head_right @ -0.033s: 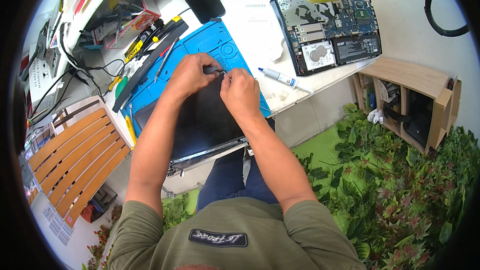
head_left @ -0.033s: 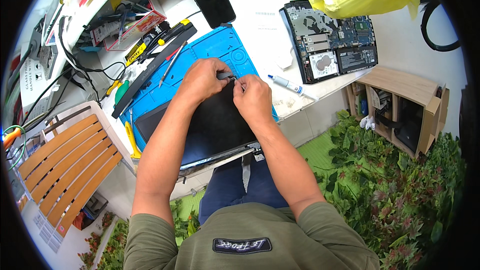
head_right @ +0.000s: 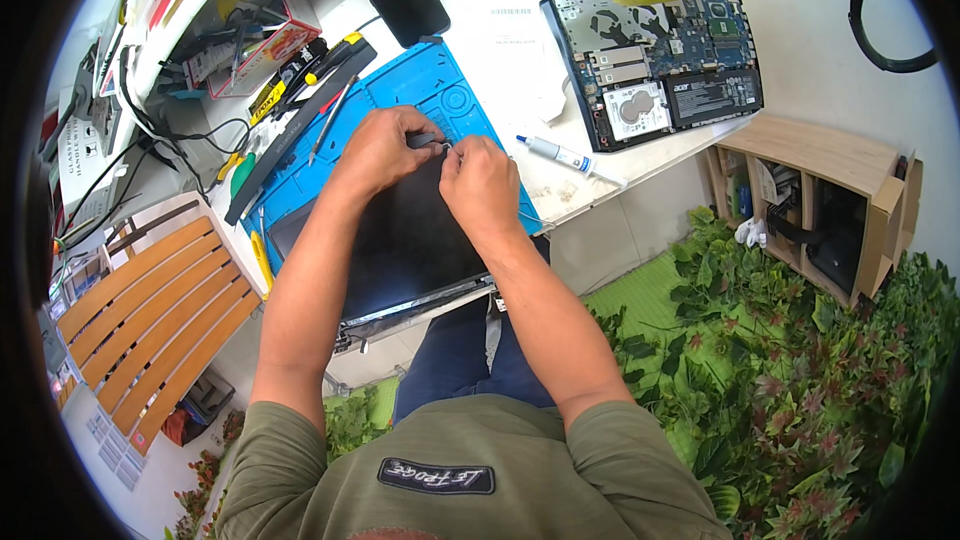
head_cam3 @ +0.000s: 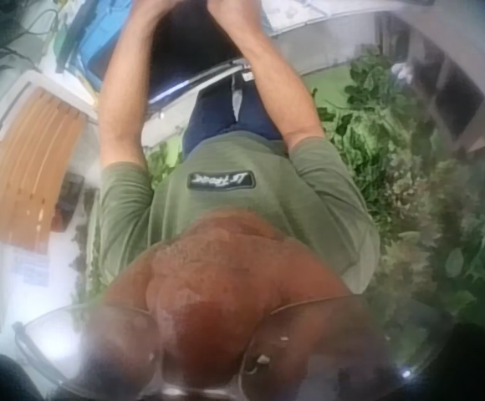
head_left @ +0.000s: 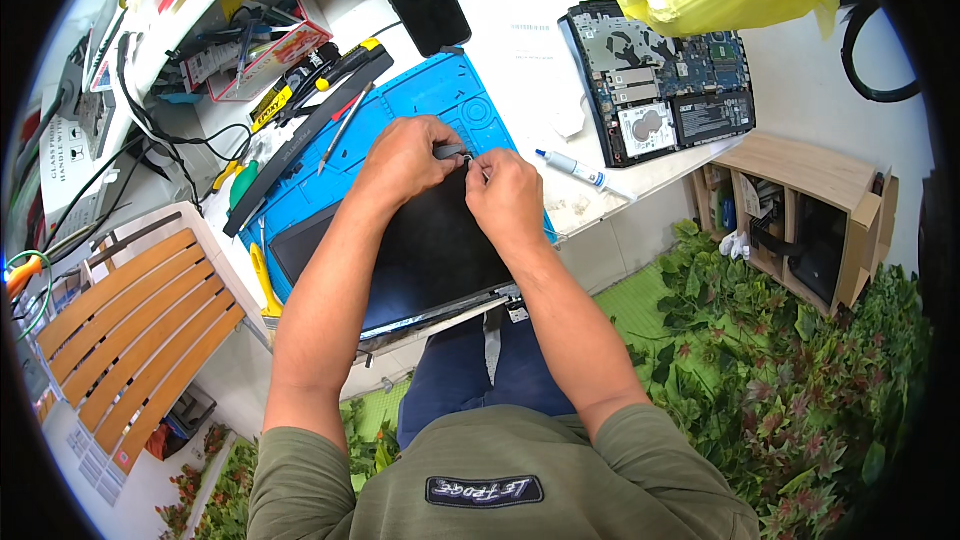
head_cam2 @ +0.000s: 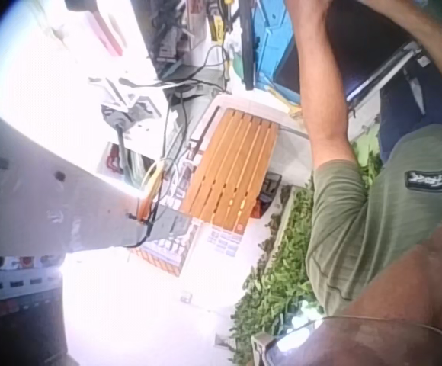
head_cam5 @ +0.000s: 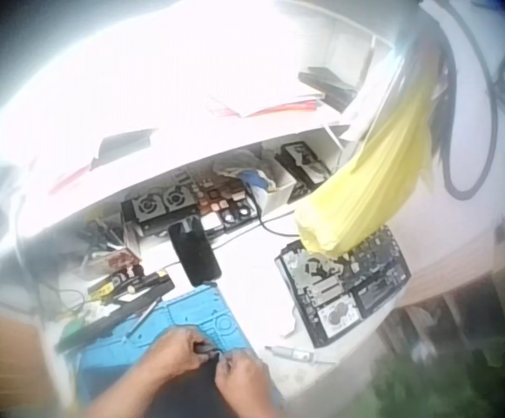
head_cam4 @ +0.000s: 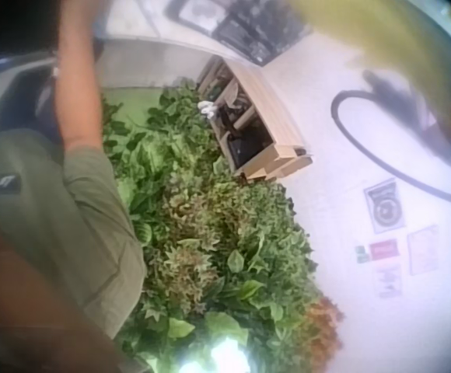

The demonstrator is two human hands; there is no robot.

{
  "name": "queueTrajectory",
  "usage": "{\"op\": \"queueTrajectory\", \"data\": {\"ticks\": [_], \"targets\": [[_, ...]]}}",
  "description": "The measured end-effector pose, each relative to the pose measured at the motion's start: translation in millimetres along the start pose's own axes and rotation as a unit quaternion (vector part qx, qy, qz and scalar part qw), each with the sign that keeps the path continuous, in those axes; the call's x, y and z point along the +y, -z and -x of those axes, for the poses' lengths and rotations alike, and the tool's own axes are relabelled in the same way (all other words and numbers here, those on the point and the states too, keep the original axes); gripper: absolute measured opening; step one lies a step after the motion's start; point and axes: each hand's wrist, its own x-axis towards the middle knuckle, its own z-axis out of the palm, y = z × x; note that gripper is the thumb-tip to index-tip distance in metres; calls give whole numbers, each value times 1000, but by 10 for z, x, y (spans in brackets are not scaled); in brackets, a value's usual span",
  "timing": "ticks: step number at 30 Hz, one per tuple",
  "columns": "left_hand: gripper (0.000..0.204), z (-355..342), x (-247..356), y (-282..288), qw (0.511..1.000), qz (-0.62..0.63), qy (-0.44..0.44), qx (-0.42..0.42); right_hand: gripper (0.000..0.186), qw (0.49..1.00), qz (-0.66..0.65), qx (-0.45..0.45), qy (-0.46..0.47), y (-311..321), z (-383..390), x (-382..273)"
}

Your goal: The person works on a laptop screen assembly on a blue repair mat, peeling and applying thin adhesive strips along the bezel edges and adjusting the display cables by hand.

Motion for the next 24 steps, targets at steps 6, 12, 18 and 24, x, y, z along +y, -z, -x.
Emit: {"op": "queueTrajectory", "data": {"ticks": [6,12,18,24], "targets": [[20,4,10,-64,999,-7,-20,49,10,1000,-3,12,-8,-18,-5,-43],[19,-12,35,-176,996,-17,10,83,10,1000,-11,16,-16,-40,8,-8],[22,-25,74,-180,995,-27,43,80,8,999,-25,25,-6,29,120,42],[25,-27,108,-157,996,-32,52,68,9,998,-52,27,2,83,203,53]]}}
